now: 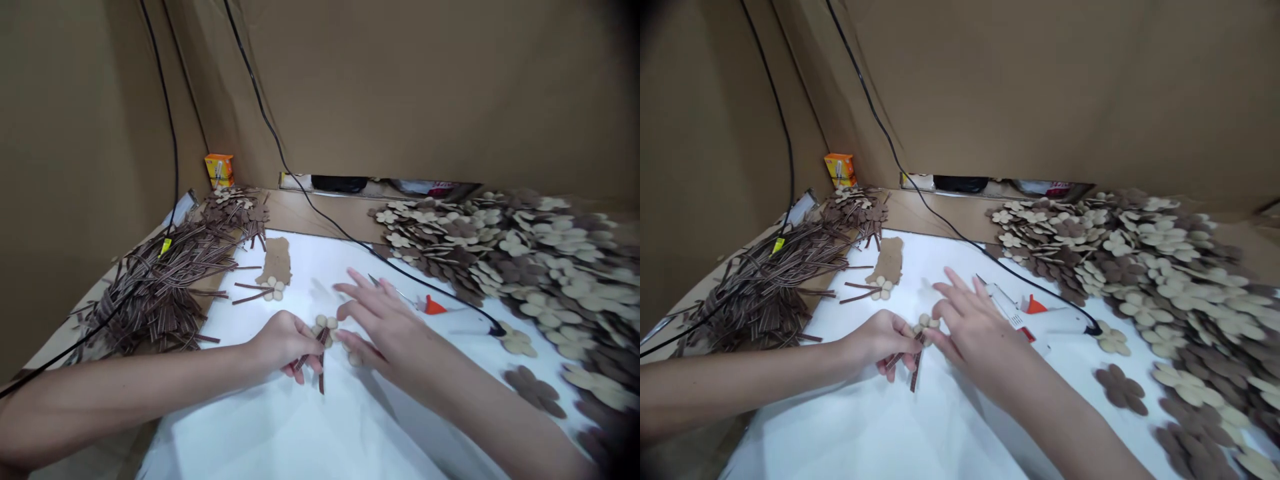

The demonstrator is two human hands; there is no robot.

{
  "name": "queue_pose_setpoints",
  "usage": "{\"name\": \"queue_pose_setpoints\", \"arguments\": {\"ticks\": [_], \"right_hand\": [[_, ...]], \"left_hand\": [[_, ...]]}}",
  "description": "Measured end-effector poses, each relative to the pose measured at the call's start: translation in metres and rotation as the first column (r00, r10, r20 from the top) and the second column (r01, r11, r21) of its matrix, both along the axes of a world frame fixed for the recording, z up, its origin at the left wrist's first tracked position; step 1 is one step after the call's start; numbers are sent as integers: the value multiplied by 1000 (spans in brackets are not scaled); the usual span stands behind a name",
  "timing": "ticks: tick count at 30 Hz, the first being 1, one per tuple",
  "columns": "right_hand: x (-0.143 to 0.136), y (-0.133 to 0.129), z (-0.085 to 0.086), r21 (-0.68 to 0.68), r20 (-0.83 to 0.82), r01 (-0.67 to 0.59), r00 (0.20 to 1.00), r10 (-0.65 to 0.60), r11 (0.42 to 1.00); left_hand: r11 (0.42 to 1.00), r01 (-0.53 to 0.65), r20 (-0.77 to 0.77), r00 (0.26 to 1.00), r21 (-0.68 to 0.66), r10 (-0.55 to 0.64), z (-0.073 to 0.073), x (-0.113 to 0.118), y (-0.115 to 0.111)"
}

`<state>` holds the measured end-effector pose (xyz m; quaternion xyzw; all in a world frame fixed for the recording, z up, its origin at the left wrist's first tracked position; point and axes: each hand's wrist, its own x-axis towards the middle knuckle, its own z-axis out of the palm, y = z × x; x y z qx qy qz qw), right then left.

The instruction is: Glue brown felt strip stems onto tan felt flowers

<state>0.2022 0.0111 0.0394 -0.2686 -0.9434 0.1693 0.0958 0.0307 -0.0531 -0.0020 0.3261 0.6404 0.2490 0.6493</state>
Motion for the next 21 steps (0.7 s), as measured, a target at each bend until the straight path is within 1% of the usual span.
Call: {"name": "queue_pose_setpoints", "arguments": {"ticks": [1,2,3,4,5,6,7,8,9,10,11,12,13,15,17,19,21], "right_hand": [[-1,0,3,-131,-43,-105,994,100,986],[0,2,7,-282,-84,-212,977,196,936],[2,4,10,-422,-119,-299,954,274,856],[6,6,13,-531,-134,-344,936,325,774],[11,9,15,-599,-113,-341,931,346,724],[15,11,16,-623,-49,-293,940,338,725],[18,12,16,-591,50,-206,956,291,780],[20,13,14,-497,155,-98,968,200,862],[19,13,12,-354,229,9,970,78,935],[17,12,8,-206,251,96,967,-42,974],[13,11,4,-99,236,156,963,-129,983],[7,9,0,-57,208,189,963,-173,980],[1,7,-4,-76,184,202,965,-186,976],[-11,4,-14,-196,143,210,973,-183,958],[-19,3,-23,-281,108,252,967,-230,926],[-23,4,-32,-316,75,304,952,-295,899],[-23,6,-39,-339,51,329,942,-332,881]], "left_hand": [[1000,5,5,1000,2,-5,0,0,0],[1000,9,12,1000,6,-9,0,-1,0],[1000,12,20,1000,9,-12,0,-1,0],[1000,12,25,1000,10,-12,0,-1,0],[1000,8,28,1000,9,-9,0,-1,0],[1000,5,27,1000,2,-5,0,-1,0],[1000,2,22,1000,-9,-2,0,-1,0],[1000,0,15,1000,-23,0,1,-1,0],[999,1,10,1000,-33,-1,1,0,0],[999,4,6,1000,-41,-3,1,0,0],[999,6,6,1000,-45,-6,1,0,1],[999,7,6,1000,-44,-6,1,0,1],[999,6,8,1000,-40,-6,1,0,1],[999,6,10,1000,-32,-5,1,0,1],[1000,5,12,1000,-27,-5,0,-1,1],[1000,7,13,1000,-24,-7,0,-1,1],[1000,10,16,1000,-22,-10,0,-1,0]]}}
